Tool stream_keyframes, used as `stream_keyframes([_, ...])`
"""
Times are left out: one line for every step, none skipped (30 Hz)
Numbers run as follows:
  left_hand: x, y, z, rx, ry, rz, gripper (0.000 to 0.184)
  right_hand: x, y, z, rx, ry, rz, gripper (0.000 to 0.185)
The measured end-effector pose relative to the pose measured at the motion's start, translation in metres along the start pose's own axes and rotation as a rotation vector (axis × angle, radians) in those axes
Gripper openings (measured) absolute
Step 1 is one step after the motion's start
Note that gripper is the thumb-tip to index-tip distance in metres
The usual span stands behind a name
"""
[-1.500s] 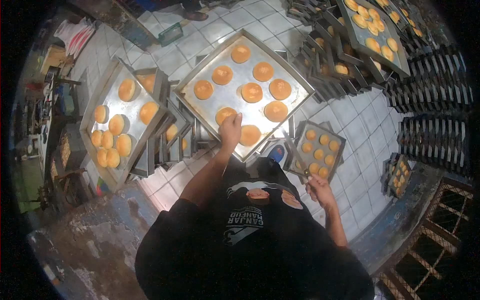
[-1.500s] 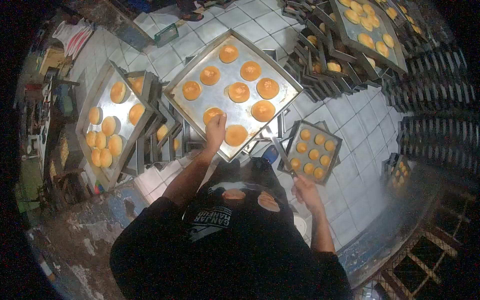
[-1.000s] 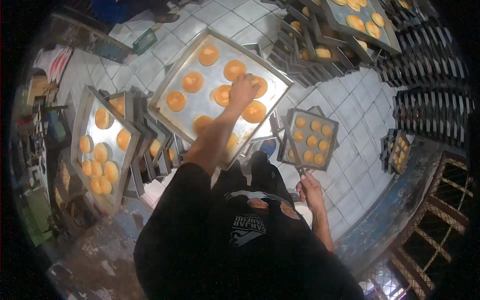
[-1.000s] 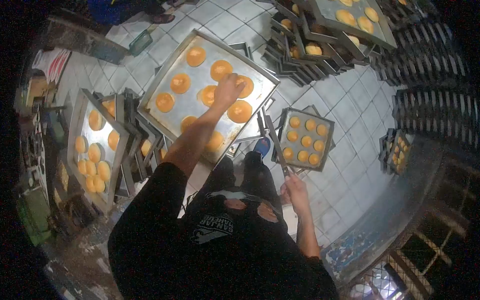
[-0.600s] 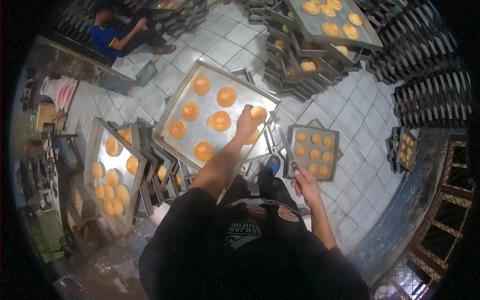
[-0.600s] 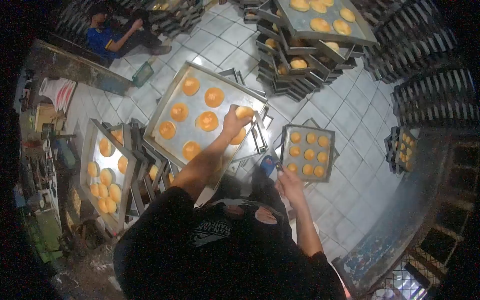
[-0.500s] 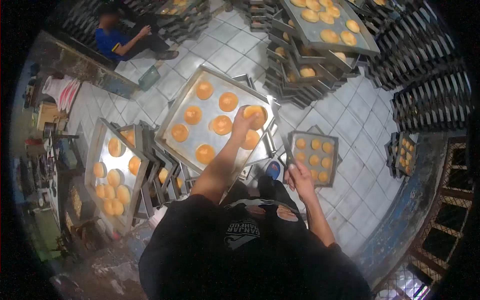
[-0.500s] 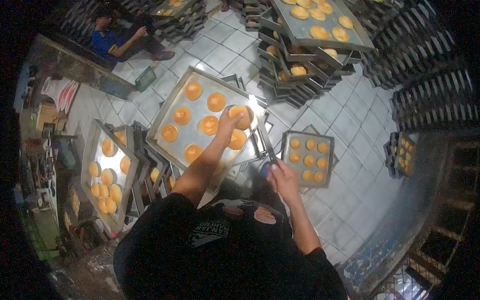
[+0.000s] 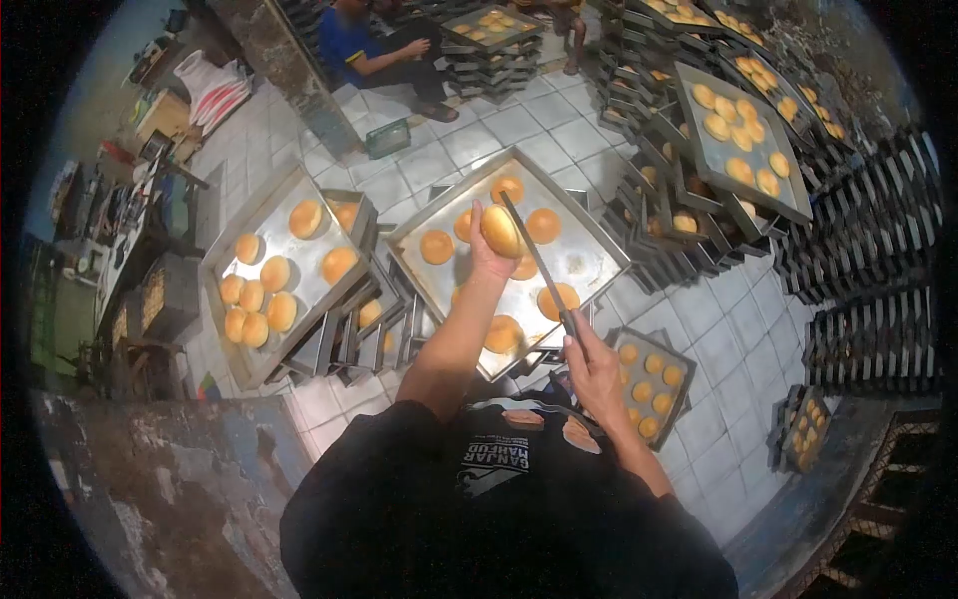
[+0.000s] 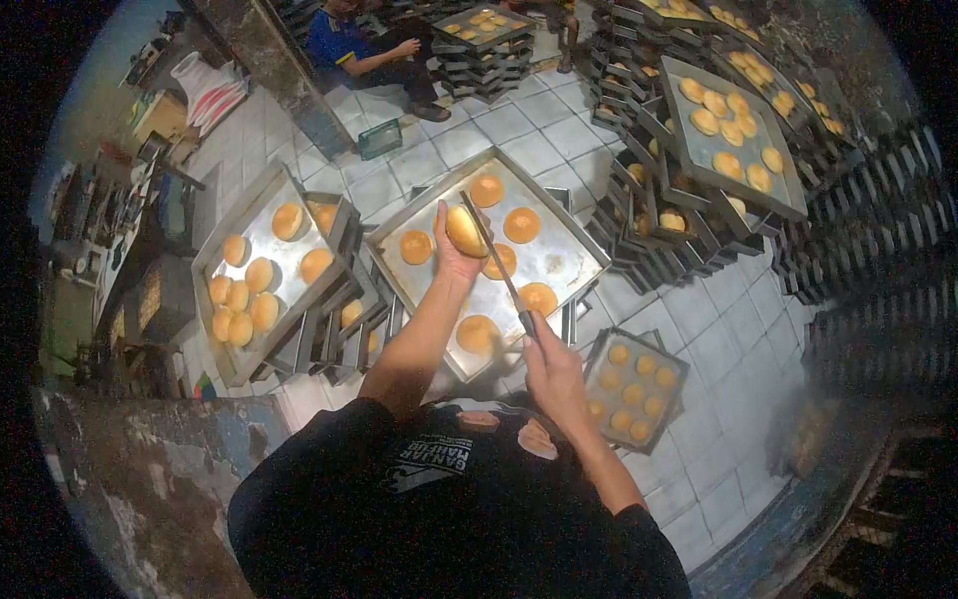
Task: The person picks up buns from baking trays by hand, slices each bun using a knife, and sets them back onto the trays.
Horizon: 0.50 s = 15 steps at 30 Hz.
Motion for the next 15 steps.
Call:
stream_keyframes([0.001, 0.003, 0.0, 0.004, -0.003, -0.005, 0.048, 0.003, -0.003, -0.001, 0.002, -0.004, 0.005, 0.044])
stream_keyframes([0.003, 0.007, -0.001, 0.006, -0.023, -0.018, 0.046, 0.007, -0.008, -0.001, 0.038, -0.001, 0.05, 0.044])
stream_keyframes([0.005, 0.009, -0.003, 0.009, -0.042, -0.031, 0.045, 0.01, -0.013, -0.001, 0.073, 0.001, 0.092, 0.043])
stream_keyframes([0.007, 0.011, -0.003, 0.012, -0.043, -0.032, 0.045, 0.013, -0.015, -0.001, 0.075, 0.0, 0.094, 0.043])
stream_keyframes([0.008, 0.012, -0.004, 0.011, -0.055, -0.029, 0.043, 0.017, -0.015, -0.001, 0.091, -0.004, 0.082, 0.043])
stream_keyframes([0.008, 0.013, -0.005, 0.009, -0.068, -0.025, 0.042, 0.019, -0.014, -0.001, 0.107, -0.006, 0.071, 0.043])
stream_keyframes([0.01, 0.015, -0.004, 0.011, -0.068, -0.025, 0.042, 0.022, -0.012, -0.002, 0.109, -0.007, 0.071, 0.043])
stream_keyframes([0.011, 0.016, -0.004, 0.014, -0.088, -0.019, 0.04, 0.026, -0.01, -0.002, 0.112, 0.008, 0.108, 0.043])
stream_keyframes([0.012, 0.017, -0.004, 0.017, -0.109, -0.013, 0.039, 0.028, -0.009, -0.002, 0.116, 0.024, 0.146, 0.043])
stream_keyframes([0.013, 0.018, -0.004, 0.02, -0.108, -0.014, 0.039, 0.03, -0.009, -0.003, 0.118, 0.022, 0.146, 0.043])
stream_keyframes([0.014, 0.019, -0.003, 0.017, -0.105, -0.014, 0.039, 0.031, -0.009, -0.003, 0.128, 0.022, 0.142, 0.042])
stream_keyframes([0.015, 0.019, -0.001, 0.015, -0.102, -0.014, 0.038, 0.033, -0.009, -0.004, 0.137, 0.022, 0.138, 0.042])
stream_keyframes([0.015, 0.019, 0.0, 0.016, -0.103, -0.014, 0.038, 0.033, -0.007, -0.005, 0.138, 0.021, 0.139, 0.042])
stream_keyframes([0.015, 0.018, 0.0, 0.016, -0.103, -0.008, 0.037, 0.032, -0.005, -0.007, 0.171, 0.061, 0.2, 0.041])
stream_keyframes([0.018, 0.017, -0.001, 0.015, -0.104, -0.003, 0.037, 0.032, -0.009, -0.008, 0.203, 0.101, 0.262, 0.041])
Point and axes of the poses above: each hand's wrist, its own x-axis away from the middle knuckle, its own z-axis out of the back of the hand, y = z × x, the point moved 4 cm from there along -x, towards the middle knuckle, and after that the axes turned 6 degrees about y, right-handed, at the moved point
